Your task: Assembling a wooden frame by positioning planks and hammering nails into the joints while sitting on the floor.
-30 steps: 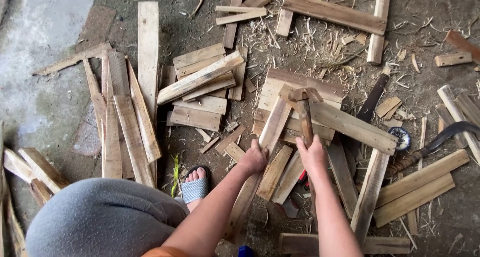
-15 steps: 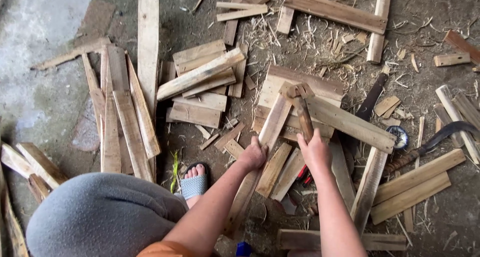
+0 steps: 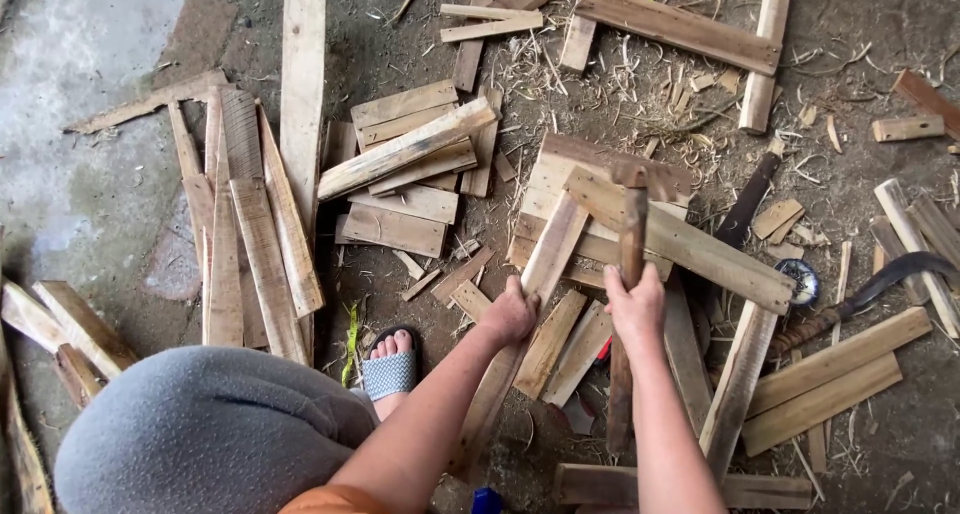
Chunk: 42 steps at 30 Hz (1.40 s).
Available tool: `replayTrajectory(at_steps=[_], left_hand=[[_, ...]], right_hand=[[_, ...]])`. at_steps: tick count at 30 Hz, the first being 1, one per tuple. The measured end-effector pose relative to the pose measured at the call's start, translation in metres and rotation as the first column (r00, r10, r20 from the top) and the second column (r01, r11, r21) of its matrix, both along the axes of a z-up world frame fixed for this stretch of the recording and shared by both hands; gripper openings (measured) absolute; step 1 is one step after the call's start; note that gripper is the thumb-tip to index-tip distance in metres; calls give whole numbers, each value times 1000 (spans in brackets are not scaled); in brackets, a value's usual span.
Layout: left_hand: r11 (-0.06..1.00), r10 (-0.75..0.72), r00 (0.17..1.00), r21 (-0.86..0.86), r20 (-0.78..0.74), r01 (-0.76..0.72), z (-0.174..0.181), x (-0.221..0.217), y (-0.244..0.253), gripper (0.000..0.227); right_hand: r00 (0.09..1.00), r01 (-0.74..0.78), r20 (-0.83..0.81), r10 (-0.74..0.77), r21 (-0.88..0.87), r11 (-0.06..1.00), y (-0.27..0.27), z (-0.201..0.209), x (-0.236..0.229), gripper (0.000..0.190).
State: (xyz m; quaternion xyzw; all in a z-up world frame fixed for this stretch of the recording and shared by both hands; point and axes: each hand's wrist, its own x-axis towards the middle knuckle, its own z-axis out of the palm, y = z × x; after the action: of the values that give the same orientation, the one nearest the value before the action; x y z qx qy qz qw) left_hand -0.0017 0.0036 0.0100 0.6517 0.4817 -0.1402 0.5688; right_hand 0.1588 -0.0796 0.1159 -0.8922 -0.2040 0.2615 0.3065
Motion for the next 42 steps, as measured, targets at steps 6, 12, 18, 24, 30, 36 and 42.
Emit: replayTrajectory(at_steps=[6,12,18,24,30,36,42], left_hand=[[1000,6,1000,4,0,-6,-5,2,-3,40],[1000,-1,1000,23,-5,1,29,-7,-1,40],[999,1,1000,38,6,-1,-19,3,-5,40],[999,-26,999,45,-26,28,-23,9,0,42],[999,4,1000,32,4,-4,-14,0,-4,41],[999,-5,1000,35,-1,5,-29,2,-4,42],[999,-21,1000,29,-4,21,-59,7,-8,41]], right_hand=[[1000,-27,5,27,-23,999,14,-59,9,36],[999,3,48,-6,61,998,12,12,-9,33],[991,-4,132,-7,78,997,17,-30,-12,39],[1000,-5,-22,5,-13,1000,17,-58,23,39],[990,60,112,-87,224,973,1,37,-14,38],[991,-70,102,86,-149,986,20,-35,-4,53],[997,-81,-13,80,-38,996,18,-21,23,42]])
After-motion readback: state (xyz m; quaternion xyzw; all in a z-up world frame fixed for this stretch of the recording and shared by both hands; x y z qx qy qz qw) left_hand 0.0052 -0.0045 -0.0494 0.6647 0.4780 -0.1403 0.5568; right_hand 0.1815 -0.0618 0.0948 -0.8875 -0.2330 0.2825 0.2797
